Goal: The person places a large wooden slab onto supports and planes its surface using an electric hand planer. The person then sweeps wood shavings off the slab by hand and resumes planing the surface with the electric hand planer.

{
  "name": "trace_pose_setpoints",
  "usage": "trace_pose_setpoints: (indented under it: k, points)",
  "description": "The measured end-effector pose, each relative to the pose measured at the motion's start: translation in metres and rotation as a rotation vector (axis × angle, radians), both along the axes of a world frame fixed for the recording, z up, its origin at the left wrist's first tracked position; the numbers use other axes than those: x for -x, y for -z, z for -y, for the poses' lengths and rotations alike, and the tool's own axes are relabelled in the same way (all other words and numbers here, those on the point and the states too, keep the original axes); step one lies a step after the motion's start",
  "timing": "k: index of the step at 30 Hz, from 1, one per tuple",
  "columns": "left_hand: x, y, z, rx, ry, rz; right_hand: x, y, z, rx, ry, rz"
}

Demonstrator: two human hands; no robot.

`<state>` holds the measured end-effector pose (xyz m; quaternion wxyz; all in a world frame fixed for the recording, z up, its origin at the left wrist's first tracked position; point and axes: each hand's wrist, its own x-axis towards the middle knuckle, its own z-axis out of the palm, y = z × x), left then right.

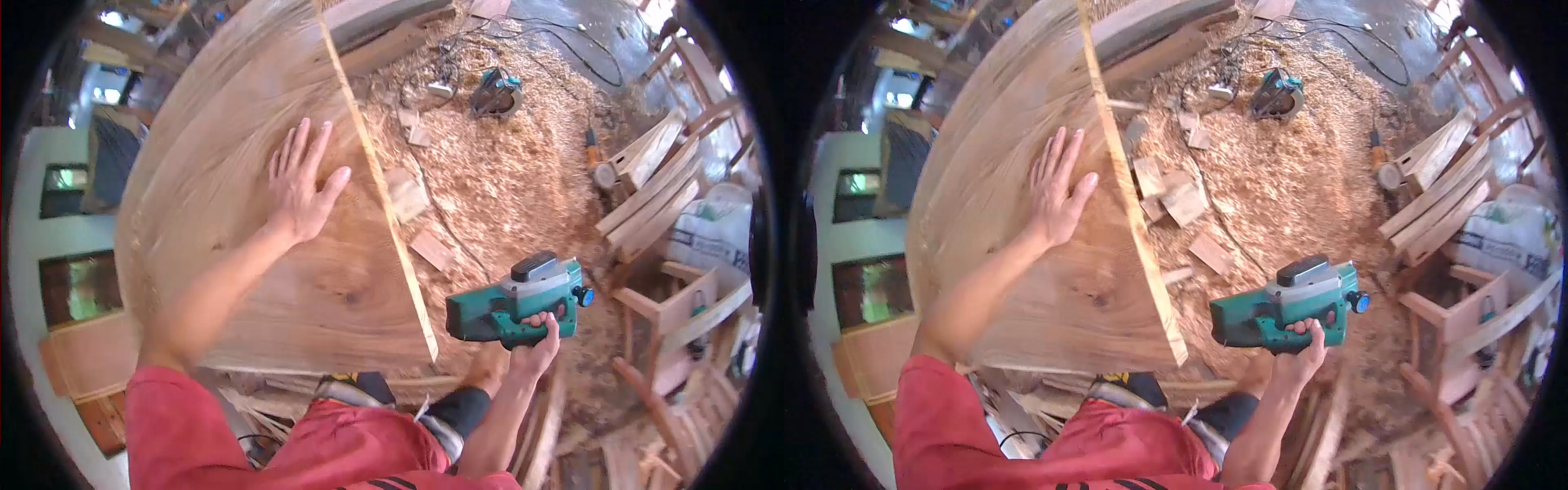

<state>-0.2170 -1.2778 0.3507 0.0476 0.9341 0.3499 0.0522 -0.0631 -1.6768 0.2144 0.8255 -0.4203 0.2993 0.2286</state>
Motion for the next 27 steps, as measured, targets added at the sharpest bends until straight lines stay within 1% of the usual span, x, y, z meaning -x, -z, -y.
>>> trace_pose_setpoints:
  k: [1,2,5,7,8,9,11,13,15,16,17,19,20,22,25,27]
  points:
    - [-0.002,0.0,0.001,0.007,0.007,0.01,0.005,0.023,-0.007,-0.025,0.051,-0.015]
    - [-0.002,-0.003,0.001,0.017,0.014,0.015,0.013,0.054,-0.009,-0.039,0.052,0.023]
    - [-0.001,-0.002,-0.009,0.045,0.091,0.031,0.043,0.133,-0.008,0.032,-0.041,0.115]
    - [0.001,0.0,-0.013,0.108,0.084,0.032,0.069,0.172,-0.002,-0.019,-0.081,0.078]
    - [-0.003,-0.002,-0.006,0.162,0.039,0.072,0.078,0.178,-0.004,-0.008,-0.092,0.061]
    - [-0.006,0.002,-0.003,0.282,-0.011,0.108,0.079,0.182,-0.001,0.028,-0.103,0.038]
    - [-0.003,0.001,-0.01,0.495,-0.131,0.178,0.087,0.224,0.009,0.038,-0.206,0.106]
    - [-0.002,-0.007,-0.019,0.689,-0.271,0.24,0.096,0.213,0.006,0.113,-0.191,0.095]
    - [-0.009,-0.012,-0.015,0.872,-0.428,0.339,0.096,0.2,0.004,0.162,-0.164,0.16]
    - [-0.016,-0.006,0.009,0.63,-0.154,0.168,0.096,0.208,0.007,0.179,-0.199,0.163]
    - [-0.016,-0.004,0.012,0.635,-0.128,0.174,0.096,0.216,0.012,0.199,-0.239,0.169]
    - [-0.019,-0.004,0.013,0.653,-0.074,0.196,0.091,0.198,0.009,0.229,-0.226,0.196]
    - [-0.02,-0.01,0.02,0.749,-0.133,0.152,0.09,0.194,0.011,0.286,-0.262,0.217]
    - [-0.019,-0.019,0.022,0.982,-0.055,0.141,0.086,0.203,0.021,0.396,-0.338,0.251]
    - [-0.018,-0.028,0.027,1.068,-0.027,0.137,0.086,0.219,0.022,0.344,-0.294,0.269]
    - [-0.017,-0.028,0.024,1.061,-0.023,0.121,0.086,0.217,0.028,0.336,-0.298,0.271]
